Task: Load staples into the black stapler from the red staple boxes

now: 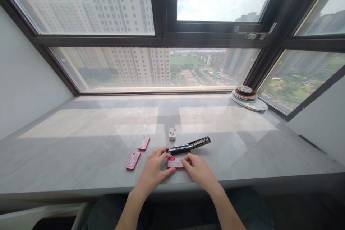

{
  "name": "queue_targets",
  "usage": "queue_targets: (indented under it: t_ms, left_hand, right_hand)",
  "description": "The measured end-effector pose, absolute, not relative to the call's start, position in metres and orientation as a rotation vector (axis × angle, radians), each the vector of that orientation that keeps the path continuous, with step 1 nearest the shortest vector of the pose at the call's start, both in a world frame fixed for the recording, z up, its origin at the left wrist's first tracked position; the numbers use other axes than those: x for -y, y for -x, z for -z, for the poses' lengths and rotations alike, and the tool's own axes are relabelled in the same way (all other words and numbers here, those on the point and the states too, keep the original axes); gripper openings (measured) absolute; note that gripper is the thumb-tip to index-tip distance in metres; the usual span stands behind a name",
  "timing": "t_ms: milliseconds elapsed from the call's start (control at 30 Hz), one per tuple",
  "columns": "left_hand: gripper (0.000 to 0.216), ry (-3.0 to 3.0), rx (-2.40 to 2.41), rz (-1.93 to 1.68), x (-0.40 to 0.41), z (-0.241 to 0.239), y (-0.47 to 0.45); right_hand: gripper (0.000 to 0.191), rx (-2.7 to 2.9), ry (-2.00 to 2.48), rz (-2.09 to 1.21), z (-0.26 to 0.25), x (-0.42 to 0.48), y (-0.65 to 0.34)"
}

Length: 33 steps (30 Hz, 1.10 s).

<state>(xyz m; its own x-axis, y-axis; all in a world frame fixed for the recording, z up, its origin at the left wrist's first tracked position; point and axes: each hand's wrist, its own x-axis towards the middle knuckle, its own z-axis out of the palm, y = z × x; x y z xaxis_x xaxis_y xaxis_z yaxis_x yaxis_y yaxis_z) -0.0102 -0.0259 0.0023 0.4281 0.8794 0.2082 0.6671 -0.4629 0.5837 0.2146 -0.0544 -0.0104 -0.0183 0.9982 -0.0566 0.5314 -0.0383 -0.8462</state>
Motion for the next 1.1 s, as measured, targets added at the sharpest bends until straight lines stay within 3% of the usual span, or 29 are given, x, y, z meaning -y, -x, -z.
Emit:
queue_targets:
  t_ms: [433,733,933,1100]
  left_hand:
    - [0.025,-2.196,-1.255,-0.756,0.025,0.002,0.021]
    - [0.031,-2.124,-1.186,-0.758,0.025,-0.003,0.027]
    - [0.028,-2.169,-1.236,-0.778,0.028,0.003,0.025]
    - [0.03,-2.179,-1.256,-0.781,0.027,0.005,0.025]
  right_hand:
    - [0.034,1.576,1.672,-1.044,0.021,0.047,-0.223]
    - [0.028,1.659,1.741,-0.658,-0.015,0.042,-0.233]
    - [0.029,1.629,1.609,-0.852,-0.017,0.029,-0.187]
    - [0.029,1.636,1.647,-0.778,-0.016,0.025,-0.185]
